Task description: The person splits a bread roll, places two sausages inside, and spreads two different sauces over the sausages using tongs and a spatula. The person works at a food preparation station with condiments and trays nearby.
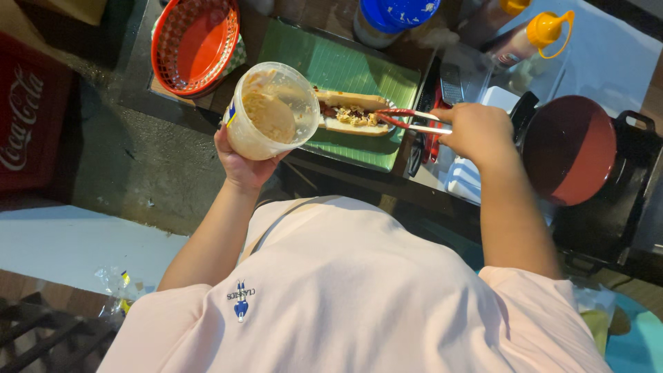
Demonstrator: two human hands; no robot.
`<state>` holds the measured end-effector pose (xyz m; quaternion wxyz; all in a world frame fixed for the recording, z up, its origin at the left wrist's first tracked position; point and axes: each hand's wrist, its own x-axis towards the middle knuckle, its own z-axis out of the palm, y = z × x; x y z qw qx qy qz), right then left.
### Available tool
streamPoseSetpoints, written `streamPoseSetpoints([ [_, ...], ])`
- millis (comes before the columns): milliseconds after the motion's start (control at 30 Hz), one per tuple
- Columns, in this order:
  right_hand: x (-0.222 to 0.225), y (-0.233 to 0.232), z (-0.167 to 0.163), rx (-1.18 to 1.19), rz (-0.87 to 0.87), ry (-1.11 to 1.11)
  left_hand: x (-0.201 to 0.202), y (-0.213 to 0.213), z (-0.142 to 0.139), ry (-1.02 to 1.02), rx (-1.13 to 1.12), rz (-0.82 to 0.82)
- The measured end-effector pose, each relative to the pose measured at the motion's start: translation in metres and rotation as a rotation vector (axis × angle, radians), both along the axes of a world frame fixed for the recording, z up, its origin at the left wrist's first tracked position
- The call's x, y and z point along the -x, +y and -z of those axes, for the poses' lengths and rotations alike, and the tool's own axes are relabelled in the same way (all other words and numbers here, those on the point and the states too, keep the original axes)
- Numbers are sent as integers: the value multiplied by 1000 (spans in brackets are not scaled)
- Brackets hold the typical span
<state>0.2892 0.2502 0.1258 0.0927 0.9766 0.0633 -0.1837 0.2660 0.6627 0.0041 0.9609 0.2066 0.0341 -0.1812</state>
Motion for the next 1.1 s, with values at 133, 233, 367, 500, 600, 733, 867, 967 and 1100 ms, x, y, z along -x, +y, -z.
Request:
streamPoseSetpoints([
  [133, 5, 3, 8, 22, 12, 37, -2, -4, 1, 19, -7, 8],
  [233, 8, 2, 8, 45, 70, 76, -4, -6, -1, 33, -2, 9],
  [367, 16, -3, -24, -34, 4, -55, -5, -8, -4, -3, -3, 16],
  [500, 26, 6, -93, -216, 8, -112, -9, -11, -4, -40, 18, 0],
  [600, 31, 29, -143, -328, -122, -146, -15, -14, -2, -95, 88, -4],
  [733, 25, 91, -150, -190, -376, -224, -19, -19, 0, -152, 113, 57],
  [867, 19, 143, -130, -177, -389, -211, -17, -25, -1, -149, 102, 80],
  [967, 16, 167, -118, -98, -314, -126, -15, -28, -2, -177, 109, 102],
  [1100, 13, 178, -111, -130, -366, -141, -11, -31, -3, -158, 124, 81],
])
